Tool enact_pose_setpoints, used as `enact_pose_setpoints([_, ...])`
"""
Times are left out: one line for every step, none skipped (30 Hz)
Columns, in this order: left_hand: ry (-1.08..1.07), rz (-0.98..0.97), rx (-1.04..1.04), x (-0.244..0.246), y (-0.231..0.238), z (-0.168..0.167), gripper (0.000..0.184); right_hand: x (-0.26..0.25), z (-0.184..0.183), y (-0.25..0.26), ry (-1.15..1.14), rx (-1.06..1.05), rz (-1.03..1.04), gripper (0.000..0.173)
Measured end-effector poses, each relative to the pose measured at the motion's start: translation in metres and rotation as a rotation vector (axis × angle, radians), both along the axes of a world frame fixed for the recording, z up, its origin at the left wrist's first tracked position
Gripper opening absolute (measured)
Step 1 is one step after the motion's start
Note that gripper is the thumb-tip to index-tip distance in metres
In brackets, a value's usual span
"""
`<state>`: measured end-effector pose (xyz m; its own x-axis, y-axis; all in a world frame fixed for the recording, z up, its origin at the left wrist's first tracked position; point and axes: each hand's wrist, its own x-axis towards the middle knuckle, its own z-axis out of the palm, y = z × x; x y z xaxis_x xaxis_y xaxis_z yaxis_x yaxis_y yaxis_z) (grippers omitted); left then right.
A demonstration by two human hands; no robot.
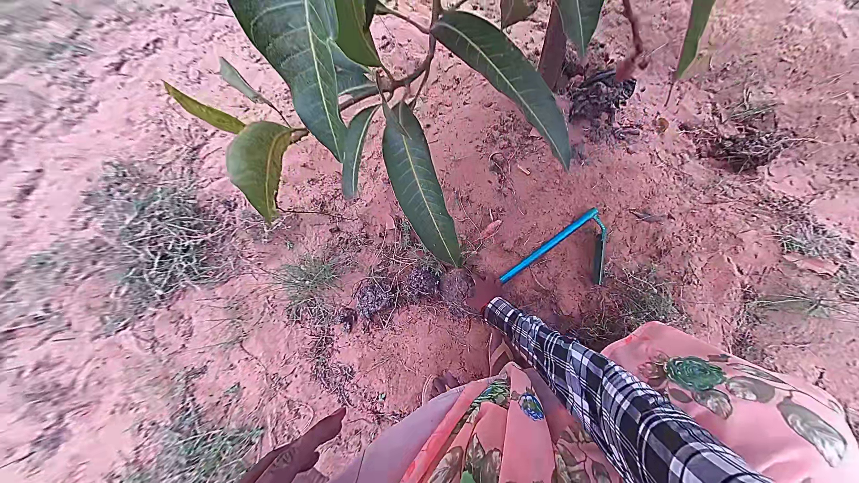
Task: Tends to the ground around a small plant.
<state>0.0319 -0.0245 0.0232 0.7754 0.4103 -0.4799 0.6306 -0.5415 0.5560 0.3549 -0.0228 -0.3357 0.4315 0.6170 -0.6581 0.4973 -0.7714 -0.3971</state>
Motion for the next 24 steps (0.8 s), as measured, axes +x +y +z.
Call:
enact_pose_setpoints([0.003,-0.001,0.003,0.0,0.0,0.0,0.066,-0.003,0.005,0.002,0.018,0.025,0.005,0.092])
enact_pose_setpoints([0.008,-0.005,0.01,0.001,-0.001,0.001,0.066,-0.006,0.01,0.004,0.043,0.048,0.011,0.092])
enact_pose_setpoints([0.012,-0.009,0.015,0.001,-0.001,0.001,0.066,-0.01,0.015,0.007,0.071,0.061,0.018,0.092])
enact_pose_setpoints([0.013,-0.012,0.017,0.002,0.0,0.002,0.066,-0.014,0.019,0.009,0.088,0.066,0.018,0.091])
enact_pose_setpoints([0.01,-0.013,0.021,0.002,0.0,0.002,0.066,-0.016,0.021,0.011,0.097,0.069,0.01,0.09])
enact_pose_setpoints([0.0,-0.012,0.027,0.002,0.0,0.001,0.066,-0.017,0.018,0.01,0.093,0.078,-0.009,0.089])
enact_pose_setpoints([-0.012,-0.011,0.035,0.001,0.001,0.001,0.065,-0.016,0.014,0.009,0.087,0.089,-0.034,0.089])
enact_pose_setpoints([-0.019,-0.01,0.049,0.001,0.0,0.001,0.065,-0.014,0.009,0.007,0.087,0.096,-0.059,0.088])
enact_pose_setpoints([-0.029,-0.01,0.063,0.0,0.0,0.001,0.064,-0.012,0.004,0.004,0.092,0.106,-0.087,0.088])
enact_pose_setpoints([-0.03,-0.01,0.073,-0.001,-0.001,0.001,0.064,-0.009,-0.001,0.001,0.108,0.115,-0.117,0.088])
enact_pose_setpoints([-0.026,-0.011,0.084,-0.001,-0.002,0.001,0.064,-0.006,-0.007,-0.002,0.134,0.123,-0.143,0.086])
enact_pose_setpoints([-0.023,-0.013,0.096,-0.002,-0.003,0.001,0.064,-0.002,-0.01,-0.003,0.152,0.14,-0.16,0.084])
enact_pose_setpoints([-0.027,-0.017,0.106,-0.002,-0.004,0.002,0.063,0.001,-0.013,-0.002,0.149,0.157,-0.155,0.081])
enact_pose_setpoints([-0.032,-0.023,0.115,-0.002,-0.004,0.002,0.063,0.003,-0.014,0.0,0.126,0.171,-0.136,0.078])
enact_pose_setpoints([-0.04,-0.029,0.123,-0.002,-0.005,0.002,0.063,0.006,-0.014,0.002,0.088,0.182,-0.104,0.076])
enact_pose_setpoints([-0.052,-0.036,0.128,-0.002,-0.005,0.002,0.063,0.009,-0.015,0.004,0.038,0.192,-0.069,0.074])
enact_pose_setpoints([-0.064,-0.043,0.131,-0.003,-0.005,0.002,0.063,0.012,-0.014,0.006,-0.017,0.203,-0.029,0.072])
enact_pose_setpoints([-0.07,-0.05,0.136,-0.003,-0.005,0.002,0.062,0.018,-0.012,0.006,-0.061,0.214,0.007,0.071])
enact_pose_setpoints([-0.073,-0.056,0.143,-0.004,-0.005,0.002,0.062,0.026,-0.01,0.006,-0.098,0.231,0.031,0.07])
enact_pose_setpoints([-0.077,-0.058,0.156,-0.004,-0.005,0.001,0.062,0.036,-0.009,0.006,-0.139,0.261,0.03,0.069])
enact_pose_setpoints([-0.082,-0.056,0.172,-0.004,-0.006,0.0,0.061,0.046,-0.008,0.006,-0.183,0.298,0.002,0.066])
enact_pose_setpoints([-0.088,-0.057,0.197,-0.005,-0.006,-0.002,0.061,0.056,-0.004,0.006,-0.247,0.348,-0.049,0.064])
enact_pose_setpoints([-0.102,-0.06,0.237,-0.006,-0.007,-0.006,0.062,0.066,0.003,0.006,-0.303,0.399,-0.109,0.065])
enact_pose_setpoints([-0.124,-0.063,0.279,-0.007,-0.007,-0.01,0.061,0.077,0.008,0.007,-0.339,0.459,-0.188,0.069])
